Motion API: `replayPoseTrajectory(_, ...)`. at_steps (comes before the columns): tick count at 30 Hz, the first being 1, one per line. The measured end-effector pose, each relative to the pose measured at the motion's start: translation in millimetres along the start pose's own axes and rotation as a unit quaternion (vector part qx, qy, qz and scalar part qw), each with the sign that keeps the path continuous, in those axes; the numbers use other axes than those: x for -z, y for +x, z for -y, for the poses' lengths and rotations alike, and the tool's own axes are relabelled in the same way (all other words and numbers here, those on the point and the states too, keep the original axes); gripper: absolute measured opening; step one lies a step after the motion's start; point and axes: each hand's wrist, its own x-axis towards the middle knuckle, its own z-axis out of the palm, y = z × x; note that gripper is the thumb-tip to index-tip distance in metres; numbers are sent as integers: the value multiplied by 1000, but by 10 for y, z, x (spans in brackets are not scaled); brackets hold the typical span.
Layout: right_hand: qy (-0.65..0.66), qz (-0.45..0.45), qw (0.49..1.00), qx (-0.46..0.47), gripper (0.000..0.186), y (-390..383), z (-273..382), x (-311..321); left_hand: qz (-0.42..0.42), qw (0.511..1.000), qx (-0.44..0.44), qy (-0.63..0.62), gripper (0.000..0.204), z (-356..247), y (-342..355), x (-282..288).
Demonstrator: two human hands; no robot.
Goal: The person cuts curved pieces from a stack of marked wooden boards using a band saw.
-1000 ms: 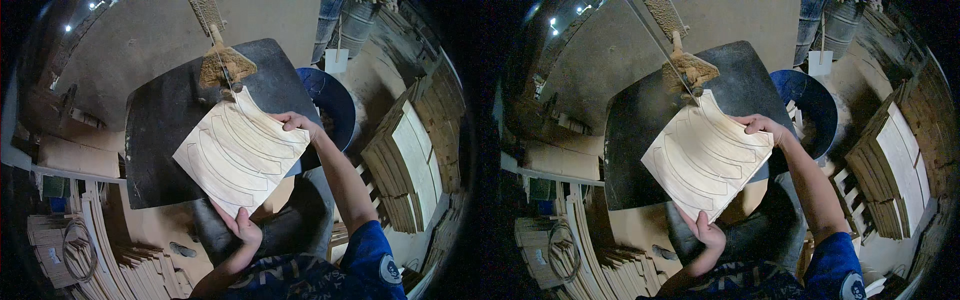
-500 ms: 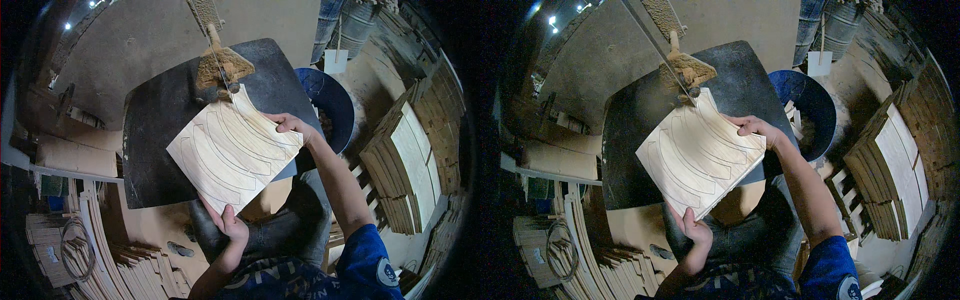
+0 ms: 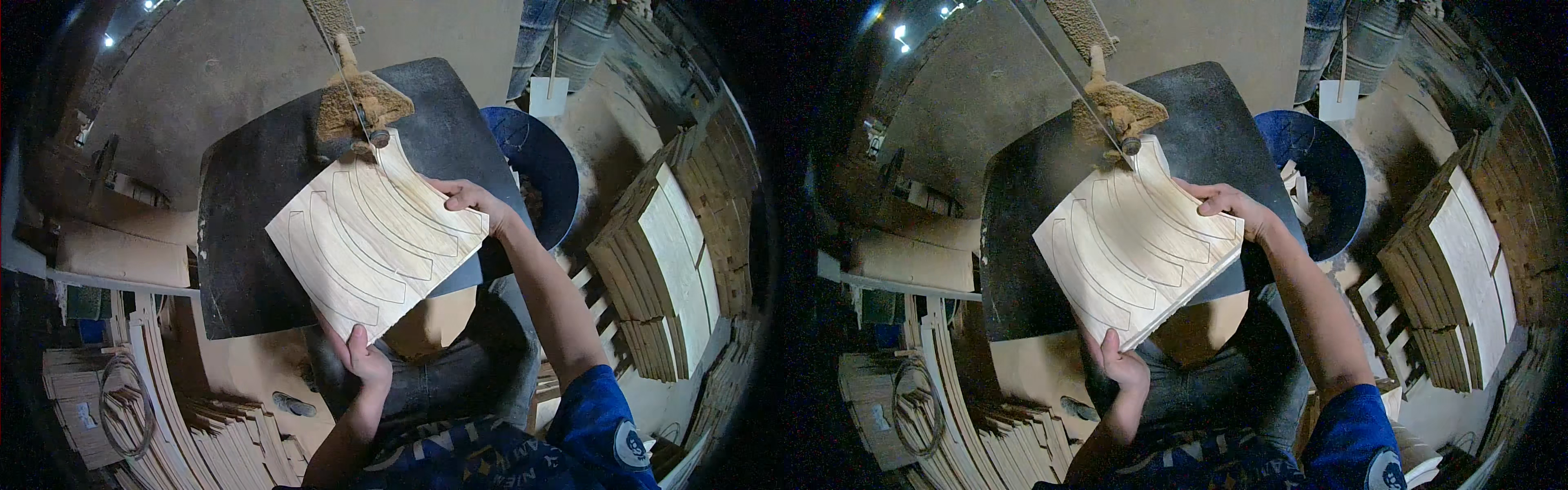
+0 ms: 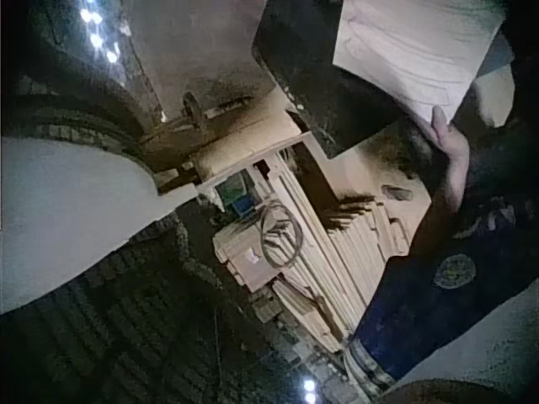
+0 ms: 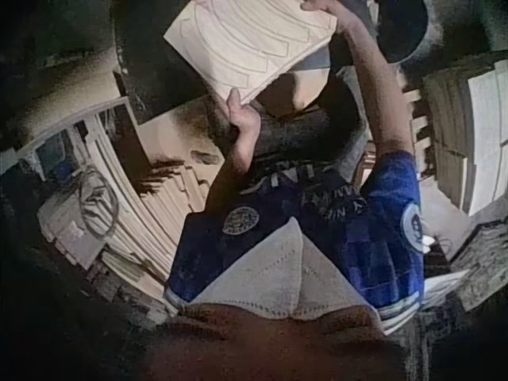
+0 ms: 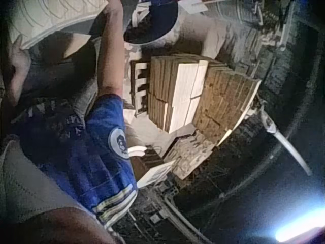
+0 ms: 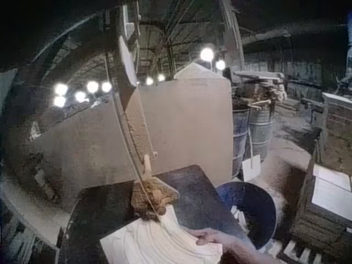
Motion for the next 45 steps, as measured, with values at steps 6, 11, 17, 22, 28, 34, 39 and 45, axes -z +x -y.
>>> replayPoseTrajectory(6, 7, 3, 1000, 15, 86, 14, -10, -28, -16, 999, 6, -33, 78, 92, 68, 79)
replayPoseTrajectory(11, 5, -15, 1000, 27, 83, 28, -45, -28, -3, 999, 10, -33, 70, 241, 146, 229)
replayPoseTrajectory(17, 24, 3, 999, 35, 78, 49, -54, 3, -12, 998, 67, -8, 89, 385, 167, 384)
replayPoseTrajectory(22, 19, -11, 999, 48, 77, 49, -79, -11, -20, 996, 72, -57, 60, 531, 236, 547)
replayPoseTrajectory(28, 14, -24, 998, 55, 78, 37, -95, -36, -26, 992, 92, -86, 53, 666, 340, 687)
replayPoseTrajectory(34, -3, -54, 996, 76, 79, 36, -143, -67, -84, 993, 68, -57, 53, 451, 642, 577)
replayPoseTrajectory(39, 26, -59, 995, 80, 78, 28, -177, -76, 44, 999, 21, 16, 81, -150, 564, 151)
replayPoseTrajectory(45, 19, -68, 995, 77, 76, 35, -191, -56, 49, 996, 34, 62, 79, -471, 623, -54)
